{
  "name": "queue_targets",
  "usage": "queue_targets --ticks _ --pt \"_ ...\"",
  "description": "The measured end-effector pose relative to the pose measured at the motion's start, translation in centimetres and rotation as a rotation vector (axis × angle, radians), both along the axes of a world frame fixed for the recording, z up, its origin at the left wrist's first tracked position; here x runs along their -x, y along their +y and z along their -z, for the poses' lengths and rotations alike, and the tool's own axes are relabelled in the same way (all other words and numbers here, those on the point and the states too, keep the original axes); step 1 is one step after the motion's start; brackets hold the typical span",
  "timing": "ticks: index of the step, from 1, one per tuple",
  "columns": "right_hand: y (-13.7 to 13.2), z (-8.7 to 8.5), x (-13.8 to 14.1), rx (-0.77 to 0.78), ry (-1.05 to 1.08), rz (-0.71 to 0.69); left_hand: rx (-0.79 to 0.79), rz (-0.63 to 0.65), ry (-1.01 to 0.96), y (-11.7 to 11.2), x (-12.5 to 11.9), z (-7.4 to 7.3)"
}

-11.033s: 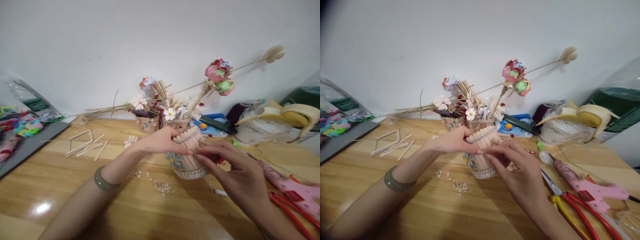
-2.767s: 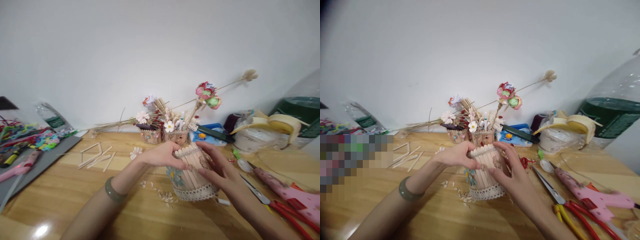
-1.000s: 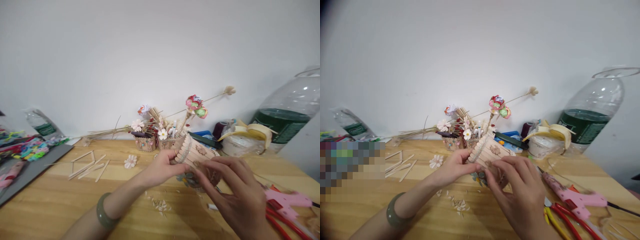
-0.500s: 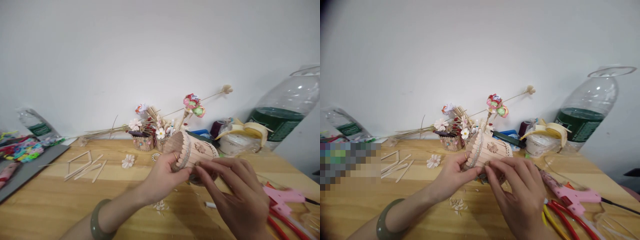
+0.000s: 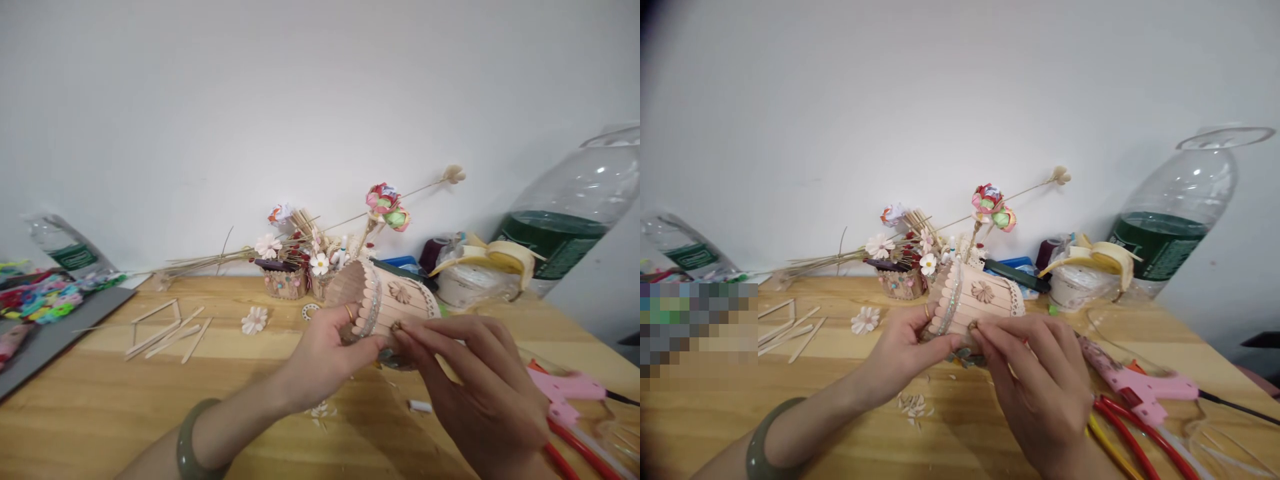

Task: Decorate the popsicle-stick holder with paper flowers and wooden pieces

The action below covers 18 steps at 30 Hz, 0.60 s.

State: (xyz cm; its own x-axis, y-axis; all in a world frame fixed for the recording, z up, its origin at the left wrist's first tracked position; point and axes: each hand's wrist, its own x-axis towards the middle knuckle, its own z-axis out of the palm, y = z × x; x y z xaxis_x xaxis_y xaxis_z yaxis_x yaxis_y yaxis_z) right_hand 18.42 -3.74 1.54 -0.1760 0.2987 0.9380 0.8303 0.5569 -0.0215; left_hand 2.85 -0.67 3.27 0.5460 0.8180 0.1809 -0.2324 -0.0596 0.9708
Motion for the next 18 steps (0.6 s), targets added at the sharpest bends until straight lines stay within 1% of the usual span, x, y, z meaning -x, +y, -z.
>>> queue_targets --ticks 6,13,15,18 --pt "0.1 -0.4 -0.4 0.003 -0.036 -0.034 -0.014 0.012 0.038 0.1 0.3 -0.1" --pt "0.1 -0.7 -1.2 0.029 -0.084 -0.100 -0.103 -0.016 0.123 0.3 0.5 -0.4" --pt "0.2 -0.8 -1.3 0.036 -0.093 -0.111 -0.088 -0.016 0.123 0.3 0.5 -0.4" --pt "0.5 -0.8 -1.5 0.054 -0.097 -0.134 -0.006 -0.027 0.101 0.4 0.3 -0.3"
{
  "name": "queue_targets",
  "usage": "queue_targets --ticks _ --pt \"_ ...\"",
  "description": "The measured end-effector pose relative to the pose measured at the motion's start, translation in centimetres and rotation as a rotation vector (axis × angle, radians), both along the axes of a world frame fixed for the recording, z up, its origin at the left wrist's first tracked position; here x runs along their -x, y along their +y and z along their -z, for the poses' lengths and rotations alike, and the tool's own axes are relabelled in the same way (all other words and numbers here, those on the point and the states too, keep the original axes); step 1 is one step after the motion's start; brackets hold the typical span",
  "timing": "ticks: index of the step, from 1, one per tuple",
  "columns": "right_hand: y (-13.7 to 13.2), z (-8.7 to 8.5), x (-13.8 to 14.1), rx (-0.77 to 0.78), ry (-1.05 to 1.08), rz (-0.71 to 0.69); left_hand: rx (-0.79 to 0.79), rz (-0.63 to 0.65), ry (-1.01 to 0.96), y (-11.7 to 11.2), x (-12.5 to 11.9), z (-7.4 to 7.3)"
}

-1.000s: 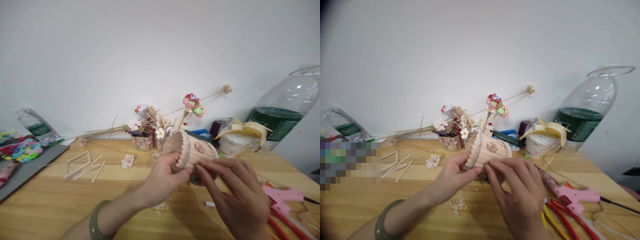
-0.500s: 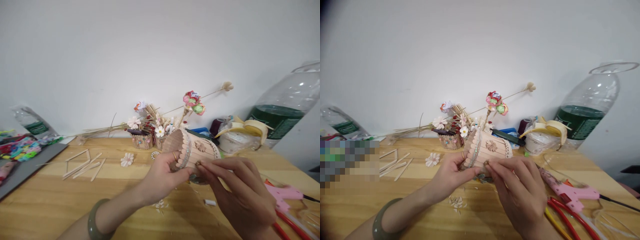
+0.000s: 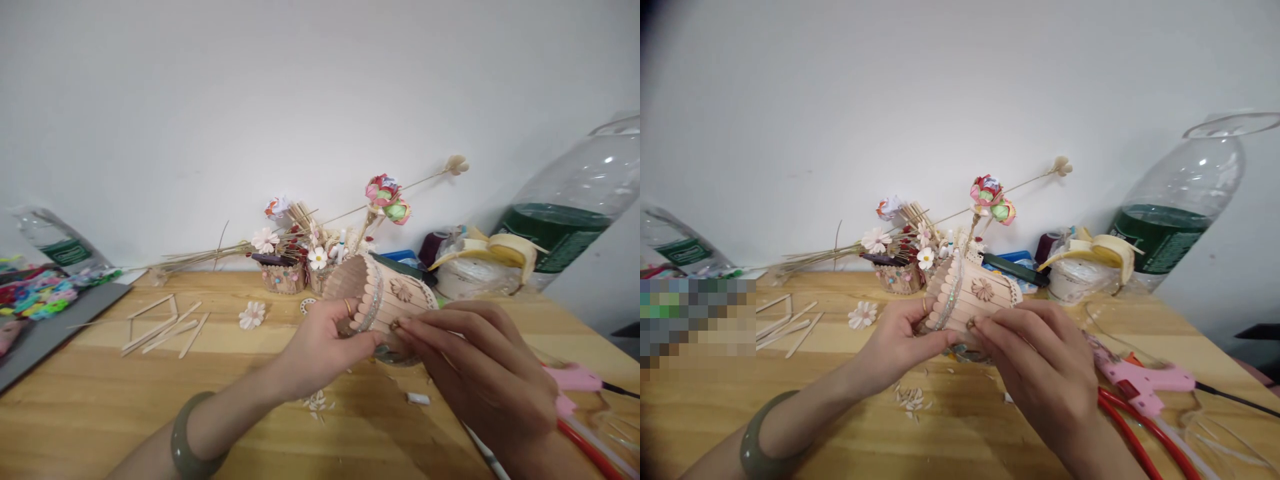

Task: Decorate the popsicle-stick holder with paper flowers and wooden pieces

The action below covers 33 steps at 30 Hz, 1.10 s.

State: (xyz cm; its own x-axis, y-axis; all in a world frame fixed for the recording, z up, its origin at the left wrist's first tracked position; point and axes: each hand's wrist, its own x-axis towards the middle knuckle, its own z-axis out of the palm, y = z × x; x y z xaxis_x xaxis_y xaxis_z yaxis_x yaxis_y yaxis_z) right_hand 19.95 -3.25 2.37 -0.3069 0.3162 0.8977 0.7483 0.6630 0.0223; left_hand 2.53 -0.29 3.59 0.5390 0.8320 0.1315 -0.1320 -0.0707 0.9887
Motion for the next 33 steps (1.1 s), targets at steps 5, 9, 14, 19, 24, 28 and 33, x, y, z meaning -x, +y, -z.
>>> queue_targets --ticks 5,9,14,19,24,28,33 --pt "0.0 0.2 -0.5 0.247 0.203 -0.048 0.146 -0.071 -0.087 0.4 -0.2 0.3" --pt "-0.2 0.9 -0.3 0.434 0.411 0.008 0.138 -0.078 -0.116 0.5 -0.2 0.5" --pt "0.0 1.5 0.5 0.574 0.352 -0.005 0.146 -0.066 -0.120 0.6 0.0 0.8" --pt "-0.1 1.8 1.0 0.559 0.337 -0.017 0.193 -0.111 -0.083 0.6 0.0 0.9" --pt "-0.1 1.9 1.1 0.571 0.359 -0.024 0.184 -0.108 -0.086 0.4 -0.2 1.0" --pt "-0.1 1.9 1.2 0.580 0.374 -0.038 0.159 -0.102 -0.098 0.2 -0.3 1.2" --pt "0.2 1.9 1.2 0.564 0.382 -0.055 0.153 -0.105 -0.117 0.3 -0.3 1.3"
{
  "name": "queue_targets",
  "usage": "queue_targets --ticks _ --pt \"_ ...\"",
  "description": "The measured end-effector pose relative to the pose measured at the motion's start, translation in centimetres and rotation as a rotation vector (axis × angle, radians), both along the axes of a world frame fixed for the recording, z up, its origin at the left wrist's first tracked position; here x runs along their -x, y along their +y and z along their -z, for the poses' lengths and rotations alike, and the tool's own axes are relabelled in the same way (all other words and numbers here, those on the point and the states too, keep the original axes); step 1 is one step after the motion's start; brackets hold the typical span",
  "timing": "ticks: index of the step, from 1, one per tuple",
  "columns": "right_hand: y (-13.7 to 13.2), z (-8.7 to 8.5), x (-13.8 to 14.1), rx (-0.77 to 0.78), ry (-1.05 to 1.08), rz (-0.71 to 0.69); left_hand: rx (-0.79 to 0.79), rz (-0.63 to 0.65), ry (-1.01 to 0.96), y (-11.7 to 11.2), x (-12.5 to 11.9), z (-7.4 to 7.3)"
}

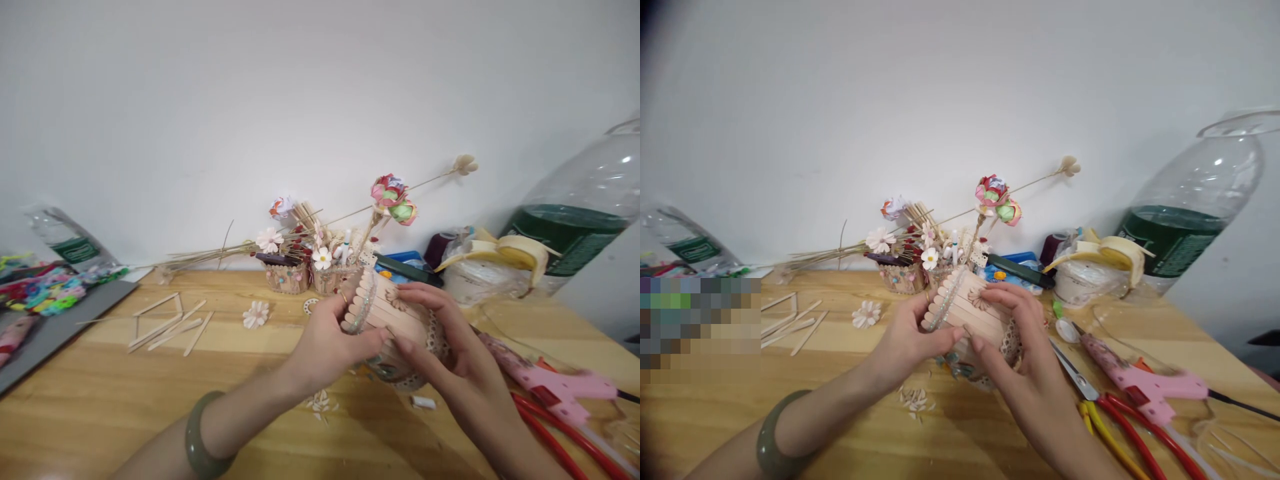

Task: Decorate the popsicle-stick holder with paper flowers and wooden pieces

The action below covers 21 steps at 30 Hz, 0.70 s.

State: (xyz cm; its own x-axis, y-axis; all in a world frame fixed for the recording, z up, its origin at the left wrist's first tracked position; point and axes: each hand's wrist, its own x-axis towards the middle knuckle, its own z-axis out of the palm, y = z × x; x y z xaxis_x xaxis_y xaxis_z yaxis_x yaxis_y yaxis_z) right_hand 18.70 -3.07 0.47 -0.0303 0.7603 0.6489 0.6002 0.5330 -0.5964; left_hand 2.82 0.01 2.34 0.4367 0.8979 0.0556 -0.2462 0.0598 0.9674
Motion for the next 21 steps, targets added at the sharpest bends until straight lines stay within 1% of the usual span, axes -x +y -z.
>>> queue_targets --ticks 9,11,15,21 --pt "0.01 0.10 0.16 0.032 0.026 -0.006 0.031 -0.050 0.054 0.07 -0.18 -0.15" --pt "-0.04 0.11 0.11 0.032 0.020 -0.010 0.019 -0.034 0.028 0.13 0.06 -0.12" --pt "-0.18 0.09 0.03 0.036 0.004 -0.035 -0.055 0.015 -0.026 0.28 0.50 -0.04" --pt "-0.28 0.09 0.27 0.022 -0.022 -0.005 0.058 0.004 0.092 0.08 0.21 -0.19"
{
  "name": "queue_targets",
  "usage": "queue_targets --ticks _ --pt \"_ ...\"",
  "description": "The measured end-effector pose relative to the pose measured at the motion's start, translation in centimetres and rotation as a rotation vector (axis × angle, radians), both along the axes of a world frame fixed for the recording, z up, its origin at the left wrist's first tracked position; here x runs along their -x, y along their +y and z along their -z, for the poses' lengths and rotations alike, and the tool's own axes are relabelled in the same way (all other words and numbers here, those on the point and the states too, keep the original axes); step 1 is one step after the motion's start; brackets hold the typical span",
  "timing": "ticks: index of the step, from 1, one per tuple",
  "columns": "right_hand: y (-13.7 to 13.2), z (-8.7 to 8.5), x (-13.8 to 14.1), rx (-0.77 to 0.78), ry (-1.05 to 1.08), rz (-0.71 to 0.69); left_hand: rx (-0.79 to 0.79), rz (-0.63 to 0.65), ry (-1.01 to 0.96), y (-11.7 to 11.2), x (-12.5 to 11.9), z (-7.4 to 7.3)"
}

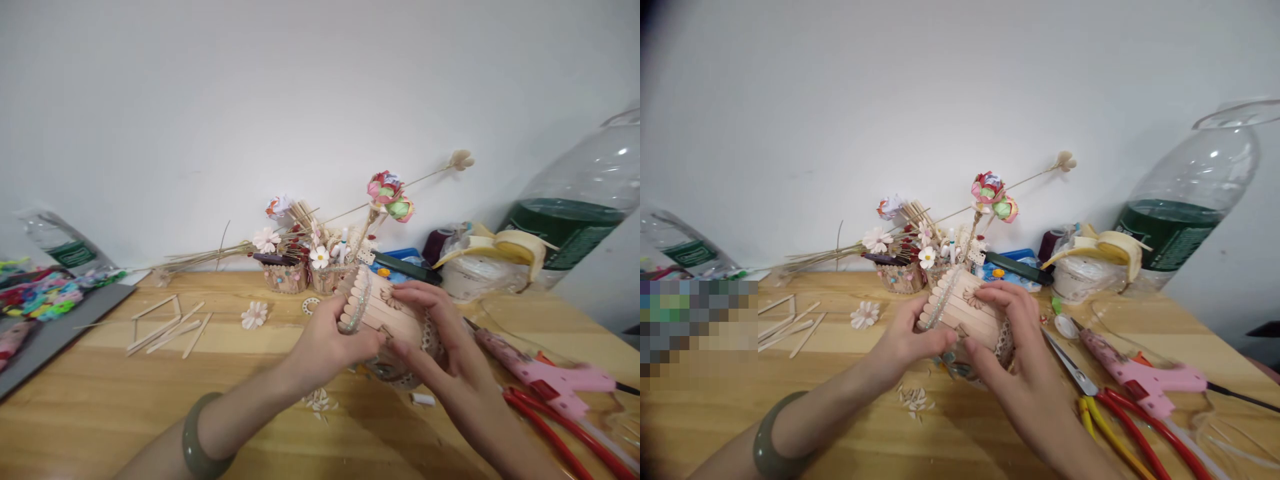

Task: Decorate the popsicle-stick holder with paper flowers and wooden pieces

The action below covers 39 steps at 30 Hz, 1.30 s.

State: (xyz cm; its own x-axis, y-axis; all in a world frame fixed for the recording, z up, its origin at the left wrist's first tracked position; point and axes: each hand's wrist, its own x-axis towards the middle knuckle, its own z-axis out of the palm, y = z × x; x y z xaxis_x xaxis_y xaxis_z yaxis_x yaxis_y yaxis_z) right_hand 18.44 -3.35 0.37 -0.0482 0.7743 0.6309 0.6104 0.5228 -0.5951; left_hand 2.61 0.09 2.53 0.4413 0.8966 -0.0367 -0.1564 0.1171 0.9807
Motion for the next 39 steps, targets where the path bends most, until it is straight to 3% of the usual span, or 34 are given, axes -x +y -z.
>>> queue_targets --ticks 22,30,39 --pt "0.15 0.17 0.30 0.062 0.105 -0.040 -0.075 -0.006 0.062 0.22 -0.41 0.45" --pt "0.16 -0.26 -0.49 0.087 0.206 -0.148 -0.042 0.036 -0.019 0.58 0.04 0.13" --pt "0.28 -0.24 -0.20 0.085 0.209 -0.134 -0.043 0.048 -0.051 0.28 -0.27 0.23"
